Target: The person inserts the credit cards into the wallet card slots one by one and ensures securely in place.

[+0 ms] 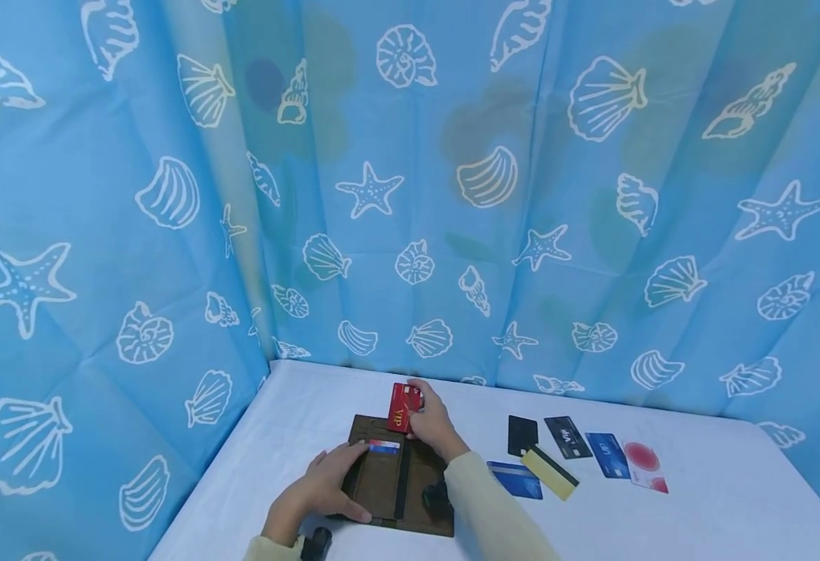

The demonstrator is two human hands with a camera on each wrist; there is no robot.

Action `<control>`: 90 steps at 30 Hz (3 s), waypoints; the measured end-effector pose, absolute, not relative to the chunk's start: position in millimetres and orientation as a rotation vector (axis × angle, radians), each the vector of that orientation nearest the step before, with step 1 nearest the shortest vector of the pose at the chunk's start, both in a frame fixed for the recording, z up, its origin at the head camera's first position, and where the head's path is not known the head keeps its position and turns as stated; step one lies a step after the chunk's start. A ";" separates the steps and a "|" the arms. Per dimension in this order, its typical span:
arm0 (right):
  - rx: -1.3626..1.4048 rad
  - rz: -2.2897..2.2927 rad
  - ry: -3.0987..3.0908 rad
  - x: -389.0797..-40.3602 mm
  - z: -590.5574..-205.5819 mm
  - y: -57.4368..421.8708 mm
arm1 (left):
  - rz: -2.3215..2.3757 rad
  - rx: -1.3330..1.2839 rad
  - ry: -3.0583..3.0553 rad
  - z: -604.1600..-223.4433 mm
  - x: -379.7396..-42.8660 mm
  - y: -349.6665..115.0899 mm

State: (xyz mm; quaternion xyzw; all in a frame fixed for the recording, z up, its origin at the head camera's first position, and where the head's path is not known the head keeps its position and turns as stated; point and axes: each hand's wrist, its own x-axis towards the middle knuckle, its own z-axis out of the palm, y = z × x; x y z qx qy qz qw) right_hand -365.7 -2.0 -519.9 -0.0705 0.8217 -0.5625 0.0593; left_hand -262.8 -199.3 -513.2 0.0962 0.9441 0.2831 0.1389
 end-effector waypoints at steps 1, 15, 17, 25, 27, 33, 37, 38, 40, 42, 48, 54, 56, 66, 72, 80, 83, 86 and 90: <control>-0.226 -1.691 2.501 -365.0 -519.9 -2.8 | 0.817 0.278 2.730 -513.2 -262.6 -199.2; -0.339 -1.569 2.629 -363.2 -526.3 -10.0 | 0.822 0.262 2.718 -513.7 -263.2 -198.8; -0.372 -1.567 2.633 -361.0 -526.4 -10.7 | 0.837 0.266 2.712 -513.4 -262.3 -199.4; -0.387 -1.505 2.654 -352.2 -530.2 -13.6 | 0.870 0.285 2.693 -514.4 -255.7 -202.0; -0.383 -1.511 2.664 -352.6 -529.6 -14.7 | 0.876 0.277 2.696 -514.4 -256.7 -202.7; -0.339 -1.497 2.675 -352.9 -529.8 -17.5 | 0.838 0.261 2.711 -513.5 -258.6 -203.8; -0.329 -1.478 2.688 -353.3 -529.0 -16.7 | 0.843 0.269 2.705 -511.5 -258.3 -203.2; -0.328 -1.477 2.689 -353.1 -528.2 -16.3 | 0.846 0.269 2.703 -511.1 -258.5 -202.9; -0.328 -1.468 2.693 -353.7 -527.1 -15.4 | 0.849 0.266 2.703 -510.0 -258.9 -201.9; -0.333 -1.451 2.706 -354.3 -526.6 -14.7 | 0.846 0.263 2.704 -508.7 -259.2 -200.5; -0.327 -1.443 2.726 -354.4 -526.6 -13.5 | 0.840 0.269 2.711 -510.5 -261.4 -198.0; -0.325 -1.424 2.726 -355.1 -531.1 -14.2 | 0.827 0.253 2.714 -513.7 -260.5 -198.8; -0.324 -1.410 2.729 -355.1 -531.9 -14.5 | 0.826 0.250 2.713 -514.4 -260.1 -199.1; -0.286 -1.479 2.679 -356.3 -527.0 -13.0 | 0.838 0.269 2.718 -513.8 -262.2 -198.7; -0.286 -1.503 2.665 -358.1 -527.6 -11.0 | 0.836 0.274 2.720 -514.0 -263.4 -199.7; -0.419 -1.379 2.676 -360.8 -526.5 -3.2 | 0.848 0.297 2.713 -517.5 -263.6 -199.2; -0.453 -1.349 2.662 -360.3 -528.3 -1.3 | 0.856 0.306 2.712 -517.8 -262.0 -198.3; -0.467 -1.326 2.646 -359.2 -529.1 -0.8 | 0.856 0.304 2.711 -517.0 -261.1 -198.0; -0.467 -1.300 2.631 -358.1 -528.4 -2.2 | 0.854 0.294 2.716 -514.2 -260.7 -198.0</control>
